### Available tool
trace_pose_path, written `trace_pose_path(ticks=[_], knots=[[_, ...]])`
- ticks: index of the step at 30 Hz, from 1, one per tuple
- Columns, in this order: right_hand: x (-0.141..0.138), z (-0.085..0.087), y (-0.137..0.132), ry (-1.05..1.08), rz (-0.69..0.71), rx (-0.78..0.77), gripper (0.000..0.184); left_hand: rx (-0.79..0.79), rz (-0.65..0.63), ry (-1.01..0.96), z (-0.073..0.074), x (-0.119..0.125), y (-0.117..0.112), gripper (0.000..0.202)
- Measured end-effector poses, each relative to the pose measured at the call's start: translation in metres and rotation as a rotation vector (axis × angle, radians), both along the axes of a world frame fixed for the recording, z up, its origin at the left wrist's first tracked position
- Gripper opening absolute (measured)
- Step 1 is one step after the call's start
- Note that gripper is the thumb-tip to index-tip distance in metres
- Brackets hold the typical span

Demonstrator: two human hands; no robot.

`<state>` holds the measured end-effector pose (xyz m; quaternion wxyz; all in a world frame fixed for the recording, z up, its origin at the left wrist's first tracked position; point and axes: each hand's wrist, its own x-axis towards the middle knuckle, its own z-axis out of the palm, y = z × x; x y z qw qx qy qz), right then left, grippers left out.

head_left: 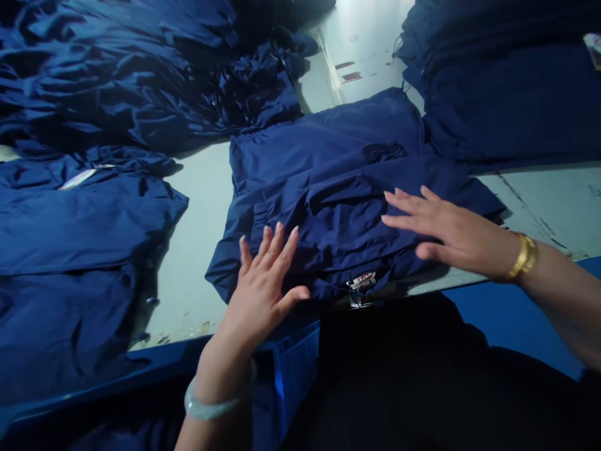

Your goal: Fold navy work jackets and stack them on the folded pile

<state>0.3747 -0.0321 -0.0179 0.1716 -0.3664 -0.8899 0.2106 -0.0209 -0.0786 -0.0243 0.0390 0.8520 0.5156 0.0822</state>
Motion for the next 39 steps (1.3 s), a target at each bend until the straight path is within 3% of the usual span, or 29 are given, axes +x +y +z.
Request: trace_pose_path(ticks=[2,5,8,10,13,15,19,22,26,31,35,39], knots=[[0.015,-0.008,-0.030,0.011,-0.015,-0.045,0.067,0.026,0.106,0.032,-0.013,-0.014,-0.021,0.098],[0.026,-0.038,-0.060,-0.002,-0.075,0.001,0.073,0.055,0.224,0.041,-0.040,-0.032,-0.038,0.098],[0.027,-0.065,-0.069,-0.047,-0.141,0.053,0.074,0.049,0.263,0.021,-0.057,-0.042,-0.042,0.100],[0.026,-0.072,-0.068,-0.063,-0.157,0.055,0.074,0.020,0.261,0.020,-0.057,-0.045,-0.043,0.099],[0.032,-0.067,-0.067,-0.036,-0.126,0.047,0.074,0.012,0.275,-0.013,-0.042,-0.047,-0.049,0.090],[0.043,-0.058,-0.068,0.010,-0.152,0.069,0.071,0.092,0.306,-0.077,-0.029,-0.046,-0.057,0.071],[0.068,-0.038,-0.074,0.107,-0.519,0.248,0.049,0.250,0.249,-0.240,-0.020,-0.037,-0.073,0.027],[0.075,-0.029,-0.078,0.158,-0.733,0.278,0.032,0.191,0.120,-0.277,-0.031,-0.024,-0.074,0.037],[0.070,-0.030,-0.076,0.199,-0.682,0.280,0.032,0.249,0.141,-0.359,-0.051,-0.007,-0.065,0.042],[0.048,-0.042,-0.074,0.105,-0.505,0.189,0.042,0.207,0.212,-0.439,-0.053,0.002,-0.064,0.019],[0.036,-0.053,-0.072,-0.002,-0.592,0.256,0.047,0.194,0.255,-0.466,-0.053,0.002,-0.069,0.016],[0.037,-0.061,-0.067,-0.039,-0.640,0.299,0.031,0.206,0.349,-0.442,-0.060,0.002,-0.066,0.020]])
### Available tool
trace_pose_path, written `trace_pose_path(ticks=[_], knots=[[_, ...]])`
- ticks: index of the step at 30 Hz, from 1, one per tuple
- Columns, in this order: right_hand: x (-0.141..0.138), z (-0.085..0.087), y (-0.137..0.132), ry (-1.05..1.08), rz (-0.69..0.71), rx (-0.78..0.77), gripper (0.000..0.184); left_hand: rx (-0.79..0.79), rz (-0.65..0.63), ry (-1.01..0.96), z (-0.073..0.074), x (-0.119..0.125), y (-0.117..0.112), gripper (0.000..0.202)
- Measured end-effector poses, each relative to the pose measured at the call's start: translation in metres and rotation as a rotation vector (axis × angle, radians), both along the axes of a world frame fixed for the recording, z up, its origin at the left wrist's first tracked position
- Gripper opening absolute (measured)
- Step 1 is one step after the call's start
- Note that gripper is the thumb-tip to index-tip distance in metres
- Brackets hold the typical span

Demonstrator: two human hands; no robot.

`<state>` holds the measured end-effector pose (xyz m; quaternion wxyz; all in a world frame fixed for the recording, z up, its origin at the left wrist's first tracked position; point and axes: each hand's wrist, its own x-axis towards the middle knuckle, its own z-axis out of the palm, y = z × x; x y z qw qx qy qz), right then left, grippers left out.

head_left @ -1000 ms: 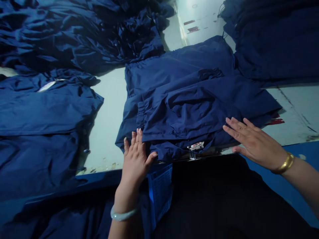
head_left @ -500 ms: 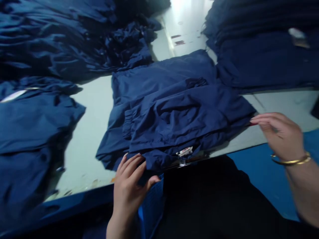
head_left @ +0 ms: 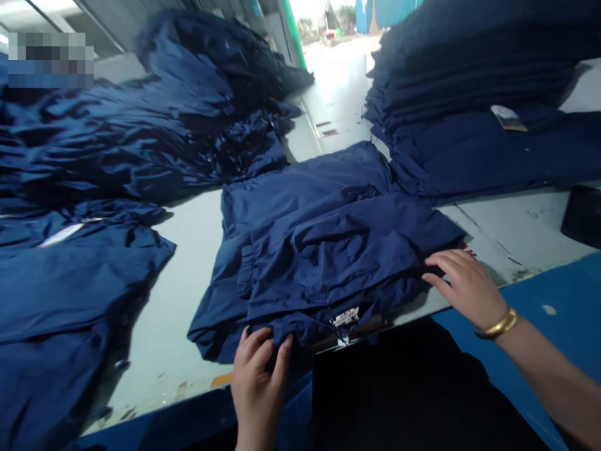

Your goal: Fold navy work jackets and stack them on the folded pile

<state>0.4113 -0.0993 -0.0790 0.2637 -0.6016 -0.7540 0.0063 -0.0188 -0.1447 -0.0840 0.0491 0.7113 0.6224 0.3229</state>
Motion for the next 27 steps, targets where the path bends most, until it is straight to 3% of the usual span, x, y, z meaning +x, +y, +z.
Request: trace_pose_path(ticks=[5,9,12,15,18,20,24,27], knots=[[0.009,-0.006,0.001,-0.031,0.038,-0.022,0.029,-0.057,0.063,0.007,0.003,-0.004,0.000,0.025],[0.021,-0.004,0.002,-0.022,0.055,-0.058,0.035,0.061,0.144,0.026,0.032,-0.004,-0.009,0.027],[0.024,0.013,0.013,-0.002,0.066,-0.011,0.038,0.207,-0.009,0.203,0.052,0.002,-0.001,0.049],[0.015,0.041,0.037,-0.045,0.177,0.085,0.042,0.153,-0.251,0.490,0.051,0.008,0.024,0.077],[-0.002,0.063,0.081,-0.142,0.313,0.132,0.045,-0.043,-0.418,0.707,0.041,0.006,0.046,0.092],[-0.011,0.069,0.125,-0.210,0.348,0.125,0.045,-0.200,-0.488,0.745,0.044,0.001,0.054,0.097],[-0.026,0.069,0.240,-0.301,0.310,-0.011,0.041,-0.375,-0.580,0.640,0.084,-0.005,0.082,0.091],[-0.044,0.070,0.324,-0.345,0.194,-0.165,0.038,-0.359,-0.509,0.561,0.114,-0.005,0.145,0.075]])
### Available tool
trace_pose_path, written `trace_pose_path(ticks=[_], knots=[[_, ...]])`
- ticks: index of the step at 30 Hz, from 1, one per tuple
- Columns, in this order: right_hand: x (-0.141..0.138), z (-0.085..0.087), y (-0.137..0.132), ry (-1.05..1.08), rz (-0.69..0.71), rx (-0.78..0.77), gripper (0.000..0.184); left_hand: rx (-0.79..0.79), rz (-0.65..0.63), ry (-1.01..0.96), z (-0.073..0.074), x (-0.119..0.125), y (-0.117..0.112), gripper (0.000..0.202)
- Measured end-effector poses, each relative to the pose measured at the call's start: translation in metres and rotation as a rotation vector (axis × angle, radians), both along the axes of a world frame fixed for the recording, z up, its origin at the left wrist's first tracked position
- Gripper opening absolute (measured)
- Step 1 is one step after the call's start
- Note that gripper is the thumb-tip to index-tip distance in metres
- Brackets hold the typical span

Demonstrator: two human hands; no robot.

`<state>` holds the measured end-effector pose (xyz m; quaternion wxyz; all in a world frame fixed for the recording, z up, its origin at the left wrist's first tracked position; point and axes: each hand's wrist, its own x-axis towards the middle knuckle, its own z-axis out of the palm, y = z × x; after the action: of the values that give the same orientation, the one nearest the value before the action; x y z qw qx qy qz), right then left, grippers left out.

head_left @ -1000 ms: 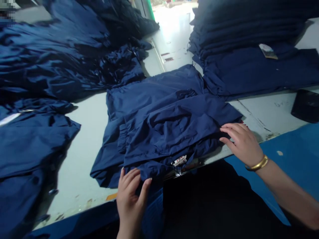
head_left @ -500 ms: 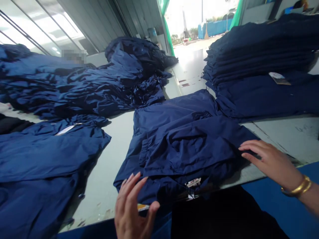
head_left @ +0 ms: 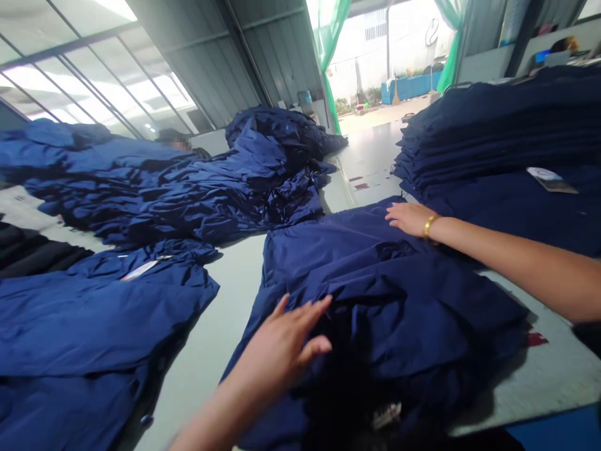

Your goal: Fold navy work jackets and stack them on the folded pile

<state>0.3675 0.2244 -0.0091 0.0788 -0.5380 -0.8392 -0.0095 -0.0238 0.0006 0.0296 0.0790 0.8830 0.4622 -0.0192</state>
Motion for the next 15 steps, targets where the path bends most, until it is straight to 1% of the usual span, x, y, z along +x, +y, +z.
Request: trace_pose_path(ticks=[1,2,3,4,6,8,9,11,13,15], knots=[[-0.007,0.000,0.024,-0.017,-0.063,-0.032,0.039,0.032,0.047,0.003,0.005,0.000,0.030,0.072],[-0.014,0.001,0.046,-0.029,-0.121,-0.055,0.040,0.064,0.106,0.018,0.006,-0.001,0.062,0.072],[-0.021,0.000,0.065,-0.035,-0.171,-0.071,0.041,0.081,0.174,0.047,0.004,-0.002,0.096,0.074],[-0.027,-0.002,0.082,-0.037,-0.206,-0.080,0.042,0.082,0.252,0.087,-0.001,-0.004,0.129,0.075],[-0.035,-0.008,0.111,-0.044,-0.254,-0.091,0.044,0.094,0.418,0.164,-0.015,-0.013,0.188,0.077],[-0.038,-0.017,0.134,-0.060,-0.276,-0.105,0.041,0.118,0.521,0.216,-0.034,-0.026,0.232,0.079],[-0.038,-0.021,0.144,-0.069,-0.276,-0.112,0.039,0.121,0.555,0.233,-0.045,-0.033,0.248,0.079],[-0.036,-0.030,0.160,-0.088,-0.263,-0.120,0.035,0.105,0.599,0.250,-0.064,-0.046,0.269,0.080],[-0.031,-0.037,0.172,-0.095,-0.249,-0.111,0.034,0.091,0.610,0.240,-0.079,-0.057,0.281,0.079],[-0.026,-0.041,0.182,-0.089,-0.254,-0.087,0.036,0.113,0.585,0.212,-0.087,-0.063,0.289,0.078]])
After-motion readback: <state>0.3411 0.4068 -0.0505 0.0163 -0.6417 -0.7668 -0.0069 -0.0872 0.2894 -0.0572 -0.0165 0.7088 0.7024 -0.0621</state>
